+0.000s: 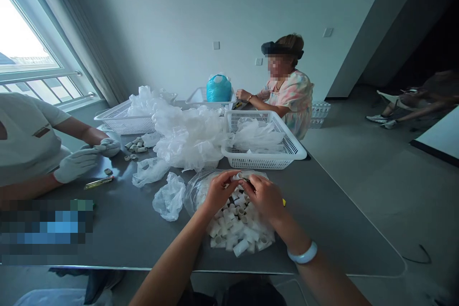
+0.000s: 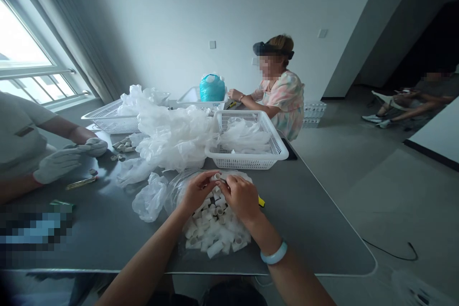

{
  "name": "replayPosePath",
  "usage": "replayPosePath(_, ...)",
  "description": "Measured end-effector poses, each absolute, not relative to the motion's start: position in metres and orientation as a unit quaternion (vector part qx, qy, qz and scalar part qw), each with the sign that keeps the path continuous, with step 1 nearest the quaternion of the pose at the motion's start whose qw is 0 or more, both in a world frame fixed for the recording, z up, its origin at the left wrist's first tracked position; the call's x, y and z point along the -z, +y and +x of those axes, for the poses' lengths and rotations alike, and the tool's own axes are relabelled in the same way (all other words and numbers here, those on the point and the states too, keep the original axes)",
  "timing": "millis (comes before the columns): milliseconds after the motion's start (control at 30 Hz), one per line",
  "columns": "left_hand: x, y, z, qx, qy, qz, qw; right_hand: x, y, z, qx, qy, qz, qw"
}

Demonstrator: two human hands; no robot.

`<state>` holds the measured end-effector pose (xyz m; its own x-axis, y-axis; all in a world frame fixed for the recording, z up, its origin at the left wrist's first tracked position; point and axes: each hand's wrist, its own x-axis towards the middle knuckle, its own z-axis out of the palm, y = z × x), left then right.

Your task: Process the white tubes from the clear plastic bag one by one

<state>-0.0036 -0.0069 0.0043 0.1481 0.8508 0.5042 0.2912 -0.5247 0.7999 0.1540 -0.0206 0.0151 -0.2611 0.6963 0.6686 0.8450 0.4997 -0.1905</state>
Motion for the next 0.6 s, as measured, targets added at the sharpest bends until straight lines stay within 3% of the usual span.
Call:
replayPosePath(300,0.0002,-0.0079,-0.0028,-0.509,0.412,0.705,0.272,-0.0142,-0.0228,0.1522,0.104,-0.793,-0.492,0.344)
replayPosePath(600,-0.0006,-0.0064,-0.0005,-0.548,0.384,0.717,0.196,-0.0144,-0.0235,0.1503,0.093,-0.792,-0.494,0.347)
